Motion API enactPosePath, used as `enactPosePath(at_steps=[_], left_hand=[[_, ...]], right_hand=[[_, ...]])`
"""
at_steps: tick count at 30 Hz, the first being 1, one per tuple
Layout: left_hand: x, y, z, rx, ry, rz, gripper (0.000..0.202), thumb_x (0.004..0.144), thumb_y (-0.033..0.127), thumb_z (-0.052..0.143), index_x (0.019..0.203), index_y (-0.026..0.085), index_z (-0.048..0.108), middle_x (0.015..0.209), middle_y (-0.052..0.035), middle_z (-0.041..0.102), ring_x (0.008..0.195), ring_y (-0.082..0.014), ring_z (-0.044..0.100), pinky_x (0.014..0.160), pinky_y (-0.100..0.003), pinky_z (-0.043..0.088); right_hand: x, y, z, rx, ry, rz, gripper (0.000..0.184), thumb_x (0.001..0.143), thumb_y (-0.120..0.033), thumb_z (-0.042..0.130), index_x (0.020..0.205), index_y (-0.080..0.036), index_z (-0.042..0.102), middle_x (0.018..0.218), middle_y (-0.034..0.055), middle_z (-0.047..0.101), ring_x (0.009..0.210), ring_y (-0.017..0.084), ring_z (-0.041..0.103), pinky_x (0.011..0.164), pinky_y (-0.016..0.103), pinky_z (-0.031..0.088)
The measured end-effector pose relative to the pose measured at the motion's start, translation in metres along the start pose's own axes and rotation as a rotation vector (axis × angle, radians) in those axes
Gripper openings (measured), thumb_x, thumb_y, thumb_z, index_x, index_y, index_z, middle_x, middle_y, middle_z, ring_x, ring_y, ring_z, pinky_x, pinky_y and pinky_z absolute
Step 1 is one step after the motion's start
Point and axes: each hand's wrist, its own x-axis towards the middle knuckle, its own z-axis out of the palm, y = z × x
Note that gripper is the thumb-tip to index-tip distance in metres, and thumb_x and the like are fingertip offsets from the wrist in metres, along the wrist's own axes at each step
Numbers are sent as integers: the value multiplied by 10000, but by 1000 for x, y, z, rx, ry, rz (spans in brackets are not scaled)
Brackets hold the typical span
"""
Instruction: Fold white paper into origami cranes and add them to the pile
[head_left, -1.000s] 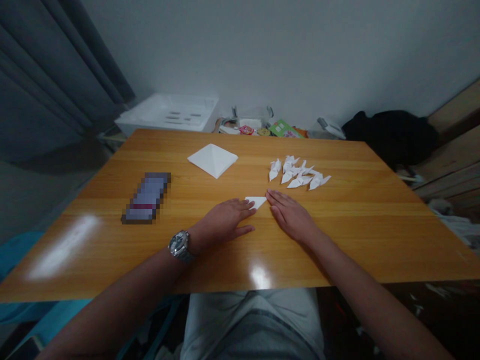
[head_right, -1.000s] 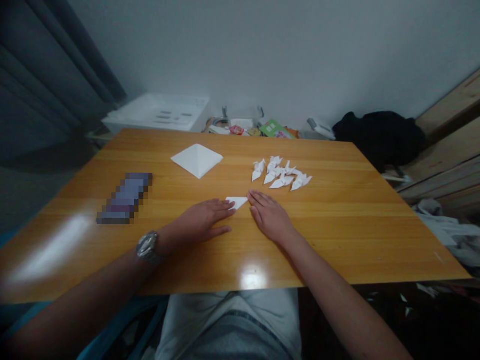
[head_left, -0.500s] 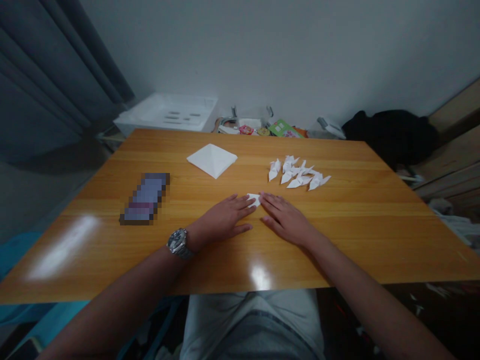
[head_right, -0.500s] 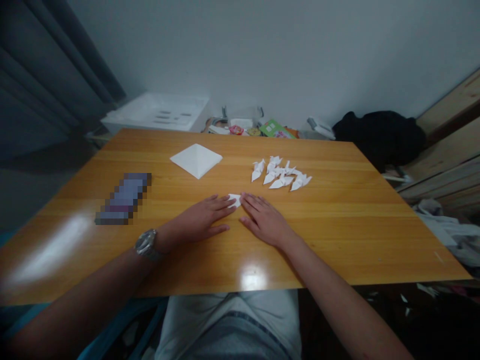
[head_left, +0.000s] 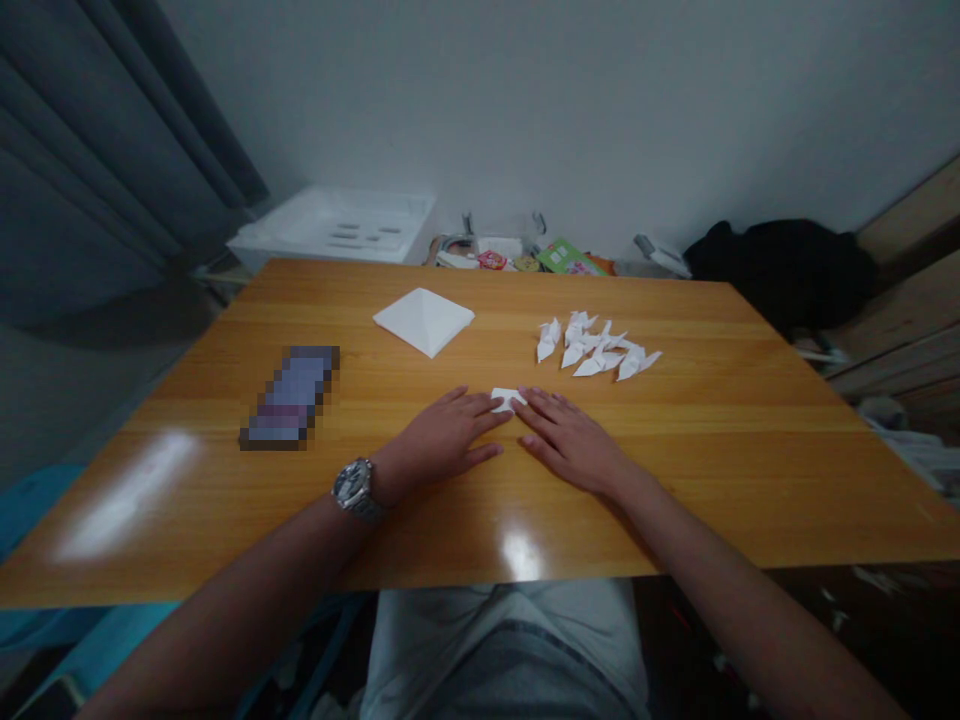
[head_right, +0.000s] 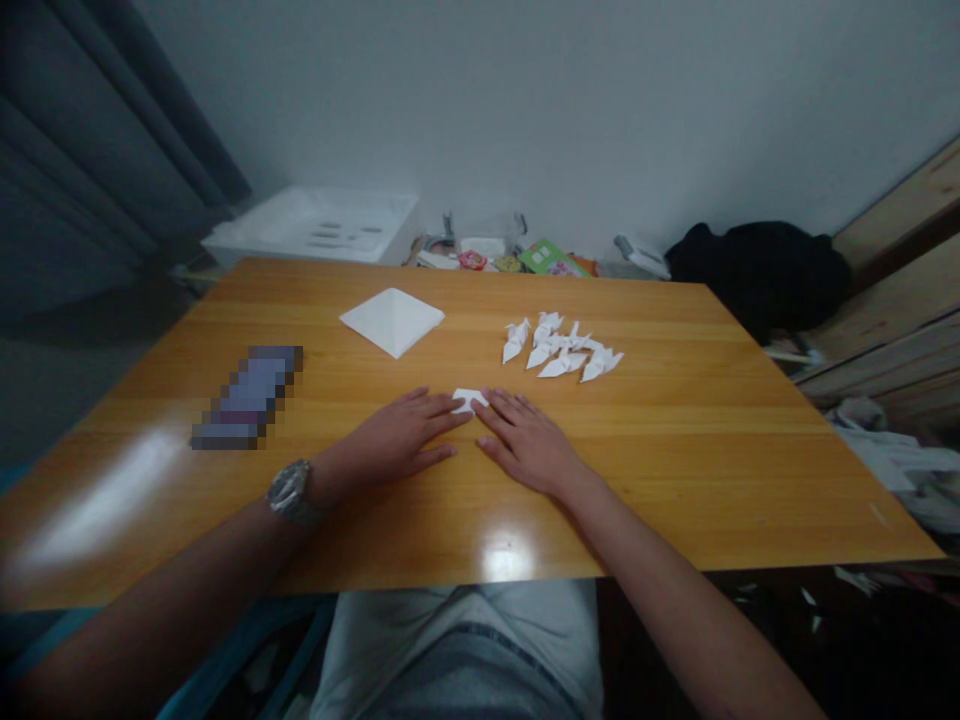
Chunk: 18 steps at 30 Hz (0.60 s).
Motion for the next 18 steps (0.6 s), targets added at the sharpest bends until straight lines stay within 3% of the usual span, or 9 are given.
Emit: enactPosePath(at_steps=[7, 18], left_hand=[[2, 4, -1, 15, 4, -8, 549, 1036, 504, 456, 1514, 233, 463, 1530, -118, 505, 1386, -273, 485, 1203, -474, 297], [1, 6, 0, 30, 1, -50, 508, 1028, 500, 473, 1461, 243, 542, 1529, -107, 511, 1362, -280, 507, 1190, -466, 311]], right_hand=[[0, 0, 0, -7, 1, -2, 570, 1058, -497, 388, 1579, -265, 379, 1654, 90, 321, 1528, 271, 308, 1239, 524, 293], [0, 3, 0, -3, 22, 20, 517, 1087, -340, 284, 1578, -209, 381, 1639, 81, 358, 1520, 222, 330, 1251, 481, 296]])
